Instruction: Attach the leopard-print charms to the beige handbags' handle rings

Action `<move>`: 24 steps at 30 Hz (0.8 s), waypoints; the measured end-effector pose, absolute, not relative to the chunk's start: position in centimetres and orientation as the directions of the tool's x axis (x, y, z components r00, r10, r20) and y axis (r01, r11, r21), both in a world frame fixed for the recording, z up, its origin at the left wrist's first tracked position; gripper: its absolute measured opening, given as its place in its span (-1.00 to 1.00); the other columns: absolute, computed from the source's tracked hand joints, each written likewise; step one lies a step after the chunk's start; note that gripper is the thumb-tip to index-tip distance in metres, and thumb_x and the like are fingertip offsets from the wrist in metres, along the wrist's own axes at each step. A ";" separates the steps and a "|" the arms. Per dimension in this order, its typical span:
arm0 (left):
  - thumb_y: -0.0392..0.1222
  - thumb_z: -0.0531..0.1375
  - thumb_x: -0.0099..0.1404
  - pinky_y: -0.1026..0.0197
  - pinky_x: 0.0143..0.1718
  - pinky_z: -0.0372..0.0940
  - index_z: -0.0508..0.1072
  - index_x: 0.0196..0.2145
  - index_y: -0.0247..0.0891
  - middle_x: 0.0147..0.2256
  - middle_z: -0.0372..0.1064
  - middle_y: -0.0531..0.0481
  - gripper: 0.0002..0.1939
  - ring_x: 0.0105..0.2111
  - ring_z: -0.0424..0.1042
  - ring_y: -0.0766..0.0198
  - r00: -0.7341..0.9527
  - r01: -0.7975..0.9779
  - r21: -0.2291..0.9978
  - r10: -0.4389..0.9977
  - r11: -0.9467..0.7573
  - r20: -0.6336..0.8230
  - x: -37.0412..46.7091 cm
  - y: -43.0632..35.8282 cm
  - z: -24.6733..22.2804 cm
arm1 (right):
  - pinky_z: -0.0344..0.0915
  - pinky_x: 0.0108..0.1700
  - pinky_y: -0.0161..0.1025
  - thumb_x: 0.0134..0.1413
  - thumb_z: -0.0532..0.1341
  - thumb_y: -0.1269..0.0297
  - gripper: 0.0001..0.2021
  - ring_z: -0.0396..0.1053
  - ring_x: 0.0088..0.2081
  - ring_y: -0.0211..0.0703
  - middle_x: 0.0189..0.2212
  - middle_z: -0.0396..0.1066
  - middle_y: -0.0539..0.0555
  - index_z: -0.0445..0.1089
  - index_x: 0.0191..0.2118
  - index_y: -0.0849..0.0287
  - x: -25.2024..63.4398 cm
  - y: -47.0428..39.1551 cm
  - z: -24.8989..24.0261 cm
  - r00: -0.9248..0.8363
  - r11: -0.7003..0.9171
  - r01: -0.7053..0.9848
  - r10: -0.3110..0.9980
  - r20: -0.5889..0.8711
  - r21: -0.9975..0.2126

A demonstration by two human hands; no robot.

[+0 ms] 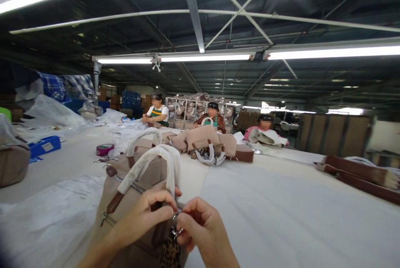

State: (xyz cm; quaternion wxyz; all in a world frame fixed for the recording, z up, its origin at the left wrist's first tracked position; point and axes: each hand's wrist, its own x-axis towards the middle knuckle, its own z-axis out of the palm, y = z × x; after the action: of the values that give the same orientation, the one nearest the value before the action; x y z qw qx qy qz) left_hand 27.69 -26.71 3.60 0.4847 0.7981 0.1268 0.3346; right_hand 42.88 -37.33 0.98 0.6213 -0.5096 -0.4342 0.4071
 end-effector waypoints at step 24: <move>-0.11 0.16 0.09 0.25 -0.39 0.08 0.35 -0.56 -0.26 -0.56 0.20 0.10 -0.81 -0.46 0.19 0.28 0.599 -0.115 0.912 0.705 -0.394 0.380 28.6 -27.1 2.3 | 0.26 -0.46 -0.33 0.03 0.30 -0.11 -0.64 0.30 -0.50 -0.21 -0.52 0.44 -0.02 0.34 -0.39 0.12 41.9 -36.1 -0.4 0.384 0.347 0.339 0.798 0.465 -0.875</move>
State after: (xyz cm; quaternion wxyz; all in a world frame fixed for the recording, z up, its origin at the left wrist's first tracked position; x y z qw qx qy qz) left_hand 28.56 -27.13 2.35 0.5124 0.7327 0.2011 0.4001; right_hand 41.87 -36.13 -0.38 0.6311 -0.5419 -0.5244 0.1817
